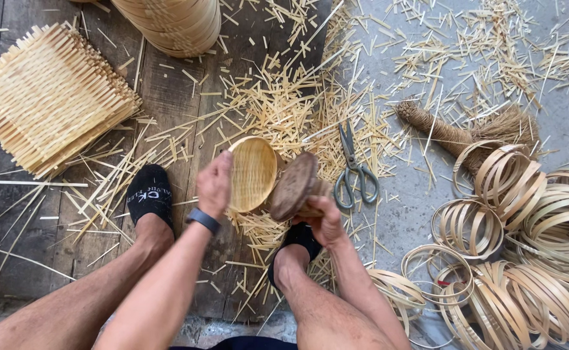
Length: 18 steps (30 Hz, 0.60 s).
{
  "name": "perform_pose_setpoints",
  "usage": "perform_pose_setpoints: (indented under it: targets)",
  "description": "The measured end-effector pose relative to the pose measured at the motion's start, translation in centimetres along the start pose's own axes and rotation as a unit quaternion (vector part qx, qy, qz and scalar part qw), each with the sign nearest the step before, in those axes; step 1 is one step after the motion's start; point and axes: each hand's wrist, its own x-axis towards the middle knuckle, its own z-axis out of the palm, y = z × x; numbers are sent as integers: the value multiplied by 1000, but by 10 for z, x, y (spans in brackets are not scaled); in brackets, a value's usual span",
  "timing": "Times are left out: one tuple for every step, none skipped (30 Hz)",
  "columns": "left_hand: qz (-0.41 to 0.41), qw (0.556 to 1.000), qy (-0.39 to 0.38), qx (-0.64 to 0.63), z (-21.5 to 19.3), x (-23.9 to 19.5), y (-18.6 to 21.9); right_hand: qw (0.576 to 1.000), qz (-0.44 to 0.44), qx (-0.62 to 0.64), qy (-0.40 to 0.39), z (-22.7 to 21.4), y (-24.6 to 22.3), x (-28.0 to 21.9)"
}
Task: The person sits on the floor and repeatedly assembles small round bamboo baskets. They place a circular bamboo ring onto a flat woven bamboo mat, fold the mat around the ring, trim excess material with scissors, and stack the finished baskets.
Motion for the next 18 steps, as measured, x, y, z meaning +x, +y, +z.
perform_pose_setpoints:
  targets:
    - [-28, 999, -9, 34, -8, 12, -6, 1000, -10, 15, 5, -7, 0, -7]
    - [-31, 999, -9, 25, -15, 22, -9, 999, -26, 13, 20, -13, 0, -10]
    - [-33, 999, -9, 16, -22, 31, -11, 998, -43, 11, 36, -17, 1, -13]
    - [-36, 999, -9, 8, -28, 36, -12, 997, -58, 10, 53, -20, 4, -17]
    - [21, 1000, 16, 11, -29, 36, -12, 996, -51, 26, 62, -22, 9, -21]
    - [78, 996, 42, 14, -28, 33, -10, 996, -43, 41, 70, -23, 14, -23]
    - [134, 988, 67, 18, -27, 28, -8, 995, -35, 57, 78, -24, 19, -26]
    - [193, 967, 82, 141, -23, 20, -6, 994, -39, 78, 64, -24, 26, -28]
    - [248, 927, 96, 263, -14, 7, -5, 993, -43, 99, 51, -23, 33, -28]
    - [272, 918, 14, 287, -6, -4, -4, 991, -47, 121, 37, -23, 38, -29]
    - [294, 902, -69, 310, 2, -16, -4, 993, -46, 98, 40, -23, 42, -30]
    - [348, 872, -79, 335, 15, -29, -5, 995, -46, 76, 43, -23, 45, -31]
    - [400, 839, -91, 358, 23, -42, -8, 996, -46, 54, 47, -22, 48, -31]
    - [393, 843, -86, 358, 25, -50, -11, 997, -50, 43, 52, -21, 48, -30]
    - [386, 847, -82, 357, 27, -56, -15, 996, -54, 32, 56, -20, 47, -32]
    - [378, 851, -75, 356, 26, -55, -16, 996, -58, 20, 60, -19, 45, -30]
    - [398, 840, -77, 360, 22, -51, -17, 996, -55, 29, 60, -18, 44, -28]
    - [416, 829, -78, 364, 15, -47, -16, 996, -51, 36, 60, -18, 43, -29]
